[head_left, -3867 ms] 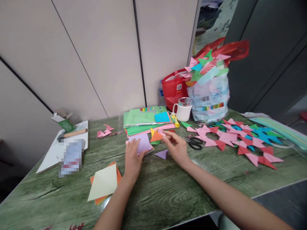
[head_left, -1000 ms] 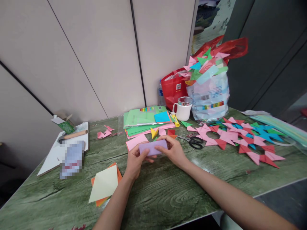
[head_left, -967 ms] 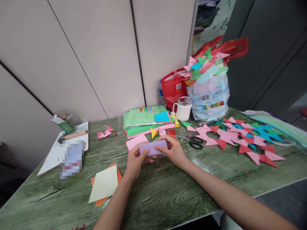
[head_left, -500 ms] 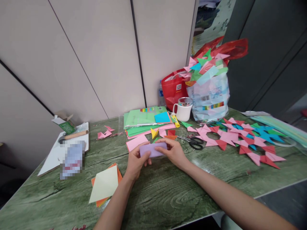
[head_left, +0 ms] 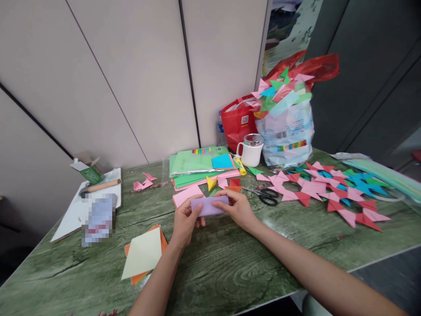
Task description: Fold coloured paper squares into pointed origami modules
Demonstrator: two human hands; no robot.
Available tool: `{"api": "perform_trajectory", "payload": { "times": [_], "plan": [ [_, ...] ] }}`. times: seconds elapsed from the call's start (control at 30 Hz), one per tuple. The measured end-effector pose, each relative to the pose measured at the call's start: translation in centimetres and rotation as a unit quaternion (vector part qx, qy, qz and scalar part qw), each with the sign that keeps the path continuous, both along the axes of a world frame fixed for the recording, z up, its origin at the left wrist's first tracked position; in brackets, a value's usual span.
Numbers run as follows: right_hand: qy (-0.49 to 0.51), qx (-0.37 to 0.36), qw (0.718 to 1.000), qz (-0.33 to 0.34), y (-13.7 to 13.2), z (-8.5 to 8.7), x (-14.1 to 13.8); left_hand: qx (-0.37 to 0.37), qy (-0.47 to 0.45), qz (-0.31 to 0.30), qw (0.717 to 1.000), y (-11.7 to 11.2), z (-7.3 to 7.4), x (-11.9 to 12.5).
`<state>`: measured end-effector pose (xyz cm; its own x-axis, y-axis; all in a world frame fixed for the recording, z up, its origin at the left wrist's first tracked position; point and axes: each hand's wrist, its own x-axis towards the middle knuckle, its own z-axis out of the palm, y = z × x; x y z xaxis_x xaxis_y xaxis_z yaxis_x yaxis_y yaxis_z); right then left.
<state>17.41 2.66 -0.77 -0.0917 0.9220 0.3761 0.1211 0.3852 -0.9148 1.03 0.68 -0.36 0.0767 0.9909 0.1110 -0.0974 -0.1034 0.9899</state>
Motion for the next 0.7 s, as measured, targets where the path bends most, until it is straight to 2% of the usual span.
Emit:
{"api": "perform_trajectory", "payload": {
  "times": [0.7],
  "plan": [
    [0.037,-0.023,0.999,0.003,0.01,-0.13,-0.12,0.001,0.002,-0.002,1.0,-0.07,0.27,0.13]
  ]
}}
